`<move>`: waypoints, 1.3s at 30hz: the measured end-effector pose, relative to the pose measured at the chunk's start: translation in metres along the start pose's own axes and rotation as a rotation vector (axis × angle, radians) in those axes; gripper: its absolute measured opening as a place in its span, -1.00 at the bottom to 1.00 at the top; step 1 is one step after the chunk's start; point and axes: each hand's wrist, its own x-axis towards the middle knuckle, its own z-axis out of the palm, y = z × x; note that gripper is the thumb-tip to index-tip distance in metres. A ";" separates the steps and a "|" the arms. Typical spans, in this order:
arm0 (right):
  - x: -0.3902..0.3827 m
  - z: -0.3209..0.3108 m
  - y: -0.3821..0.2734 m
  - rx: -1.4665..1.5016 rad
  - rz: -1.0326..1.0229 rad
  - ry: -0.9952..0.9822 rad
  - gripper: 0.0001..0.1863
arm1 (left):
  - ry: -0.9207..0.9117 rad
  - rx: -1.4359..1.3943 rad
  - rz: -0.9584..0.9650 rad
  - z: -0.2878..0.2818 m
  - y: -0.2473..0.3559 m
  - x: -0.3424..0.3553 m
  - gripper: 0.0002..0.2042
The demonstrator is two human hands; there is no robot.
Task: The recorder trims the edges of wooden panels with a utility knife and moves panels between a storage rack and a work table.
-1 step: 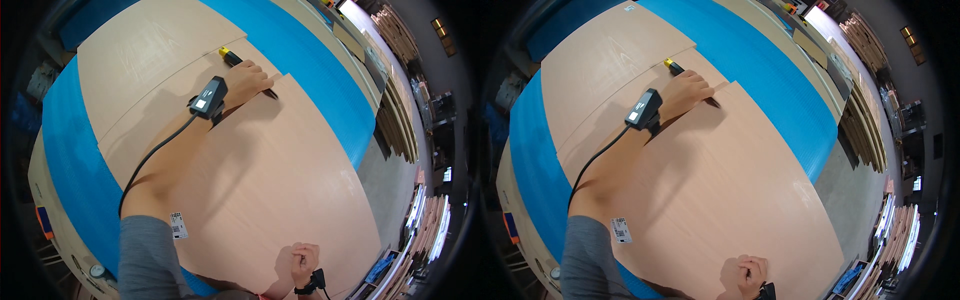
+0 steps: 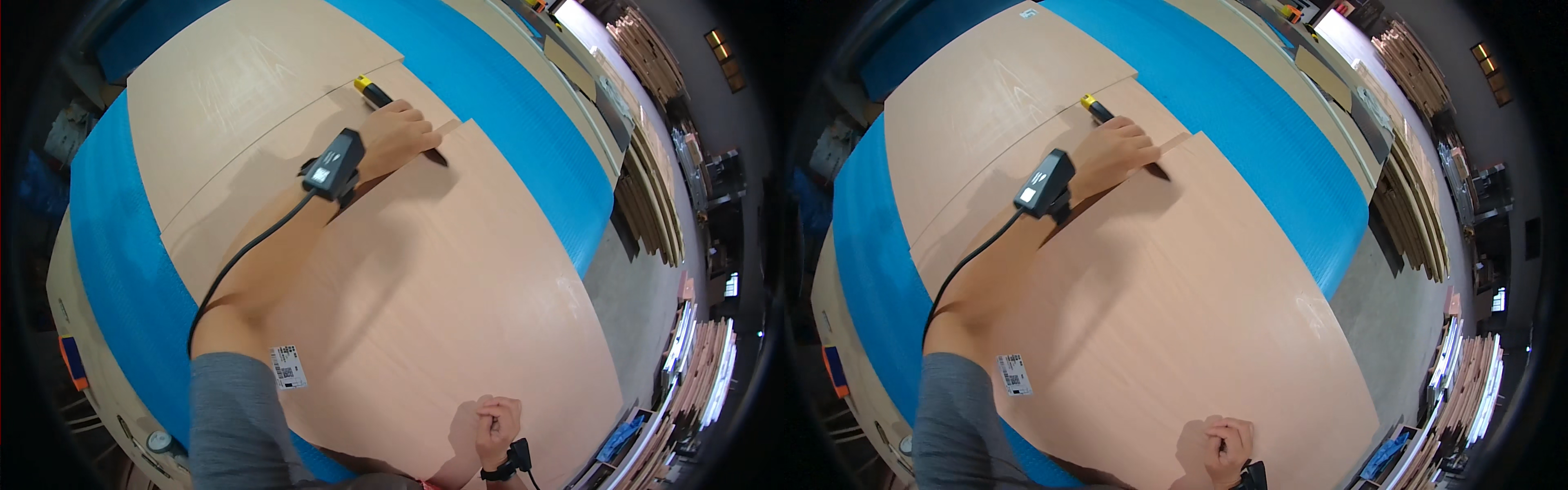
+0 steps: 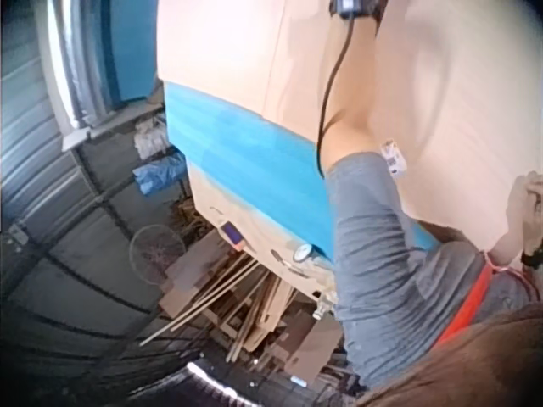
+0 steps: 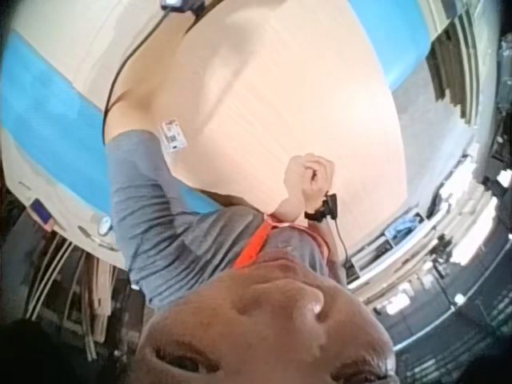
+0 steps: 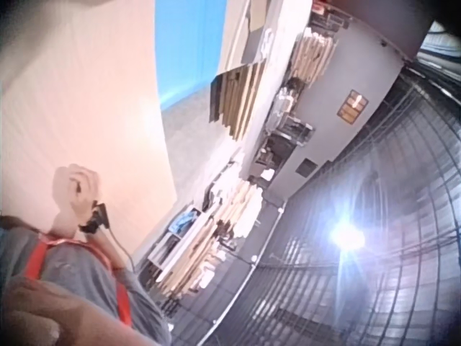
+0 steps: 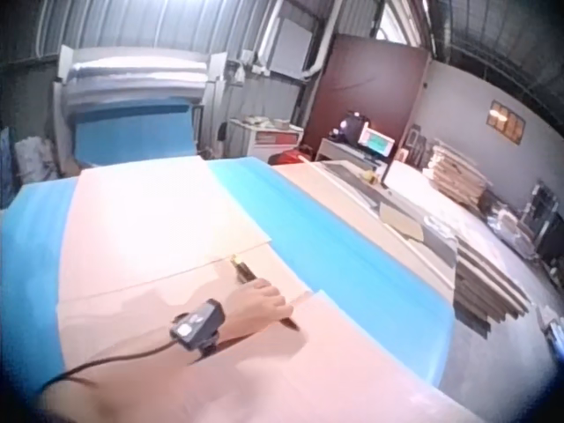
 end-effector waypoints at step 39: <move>-0.085 -0.089 -0.099 1.172 0.038 -0.499 -0.74 | 0.077 -0.984 -1.065 -0.295 0.494 -0.153 -0.41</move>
